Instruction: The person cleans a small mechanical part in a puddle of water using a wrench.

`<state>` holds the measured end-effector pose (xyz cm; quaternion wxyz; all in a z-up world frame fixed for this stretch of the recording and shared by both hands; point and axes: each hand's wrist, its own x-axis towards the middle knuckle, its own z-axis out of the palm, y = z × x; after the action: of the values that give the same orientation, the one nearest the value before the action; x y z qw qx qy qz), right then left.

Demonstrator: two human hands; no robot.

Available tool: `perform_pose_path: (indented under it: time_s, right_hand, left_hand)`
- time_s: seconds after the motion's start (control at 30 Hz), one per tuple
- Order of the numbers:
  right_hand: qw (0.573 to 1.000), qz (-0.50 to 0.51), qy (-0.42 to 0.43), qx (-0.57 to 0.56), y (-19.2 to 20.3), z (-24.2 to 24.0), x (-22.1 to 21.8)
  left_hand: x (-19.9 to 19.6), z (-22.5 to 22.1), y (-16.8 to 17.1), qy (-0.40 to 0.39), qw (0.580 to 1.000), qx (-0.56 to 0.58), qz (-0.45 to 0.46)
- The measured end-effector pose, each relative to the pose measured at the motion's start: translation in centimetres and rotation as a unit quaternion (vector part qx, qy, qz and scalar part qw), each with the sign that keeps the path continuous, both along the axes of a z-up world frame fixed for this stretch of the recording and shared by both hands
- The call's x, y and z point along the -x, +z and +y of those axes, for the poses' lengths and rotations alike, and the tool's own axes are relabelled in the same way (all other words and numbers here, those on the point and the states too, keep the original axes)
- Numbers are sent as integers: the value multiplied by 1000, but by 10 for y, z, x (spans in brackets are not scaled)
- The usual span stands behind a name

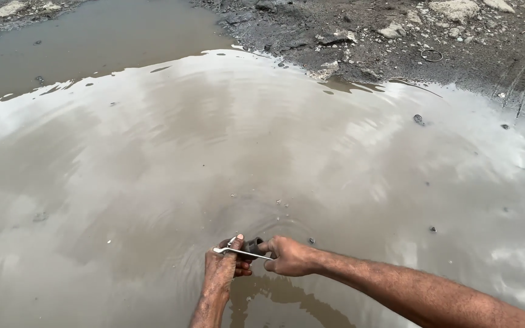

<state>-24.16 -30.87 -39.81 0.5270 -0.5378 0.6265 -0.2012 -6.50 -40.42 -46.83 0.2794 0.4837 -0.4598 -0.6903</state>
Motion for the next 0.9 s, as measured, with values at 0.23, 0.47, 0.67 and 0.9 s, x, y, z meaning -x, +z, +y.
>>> perform_pose_path:
  time_s: [0.23,0.47,0.67,0.9]
  right_hand:
    - [978,-137,-93,-127,-2,1,1]
    - [763,-556,-232,-237,-41,-6,0]
    - [951,-242,-120,-151,4,6,-6]
    - [979,169,106,31,-27,12,3]
  left_hand:
    - [2,9,9,-8,994,-7,112]
    - [5,6,8,-26,968,9,251]
    - [4,8,4,-11,999,-5,40]
    - [7,18,5,-51,999,-7,-10]
